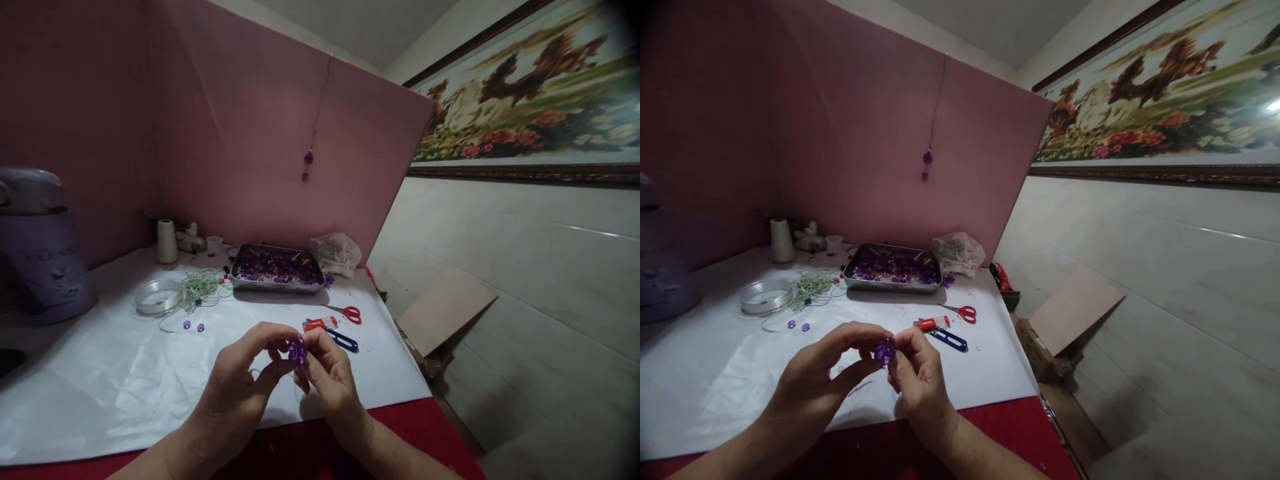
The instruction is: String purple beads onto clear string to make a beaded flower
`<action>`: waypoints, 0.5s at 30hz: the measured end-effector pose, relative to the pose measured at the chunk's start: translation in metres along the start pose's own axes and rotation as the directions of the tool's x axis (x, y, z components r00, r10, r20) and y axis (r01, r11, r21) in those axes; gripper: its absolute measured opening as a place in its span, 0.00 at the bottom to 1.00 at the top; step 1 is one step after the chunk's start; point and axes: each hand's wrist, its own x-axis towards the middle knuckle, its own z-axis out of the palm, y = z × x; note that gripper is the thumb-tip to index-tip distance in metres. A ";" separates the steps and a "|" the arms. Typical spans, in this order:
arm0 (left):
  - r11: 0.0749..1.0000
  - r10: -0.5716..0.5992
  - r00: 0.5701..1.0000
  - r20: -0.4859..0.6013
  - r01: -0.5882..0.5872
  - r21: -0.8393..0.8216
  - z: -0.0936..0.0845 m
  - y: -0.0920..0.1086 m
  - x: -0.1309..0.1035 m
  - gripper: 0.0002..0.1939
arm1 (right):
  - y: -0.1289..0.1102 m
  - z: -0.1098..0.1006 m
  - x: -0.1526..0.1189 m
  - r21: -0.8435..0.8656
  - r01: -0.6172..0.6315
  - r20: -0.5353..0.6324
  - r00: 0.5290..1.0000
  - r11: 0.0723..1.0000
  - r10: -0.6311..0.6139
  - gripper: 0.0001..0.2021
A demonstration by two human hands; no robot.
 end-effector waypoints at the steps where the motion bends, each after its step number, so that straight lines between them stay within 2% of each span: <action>1: 1.000 -0.009 1.000 -0.001 0.009 -0.017 0.000 0.000 0.000 0.10 | 0.000 0.000 0.000 -0.003 0.001 0.004 1.000 1.000 -0.001 0.11; 5: 0.974 -0.152 0.988 -0.025 0.146 -0.176 0.001 -0.001 0.004 0.09 | -0.003 0.002 0.001 -0.036 -0.009 0.010 1.000 0.999 0.009 0.11; 9: 0.873 -0.347 0.938 -0.009 0.319 -0.369 -0.001 -0.005 0.011 0.11 | -0.006 0.003 0.002 -0.030 -0.032 0.018 0.999 0.999 0.032 0.11; 15: 0.775 -0.424 0.906 0.022 0.375 -0.508 -0.003 -0.012 0.016 0.14 | -0.001 0.001 0.006 0.020 -0.052 0.035 0.998 0.998 0.052 0.12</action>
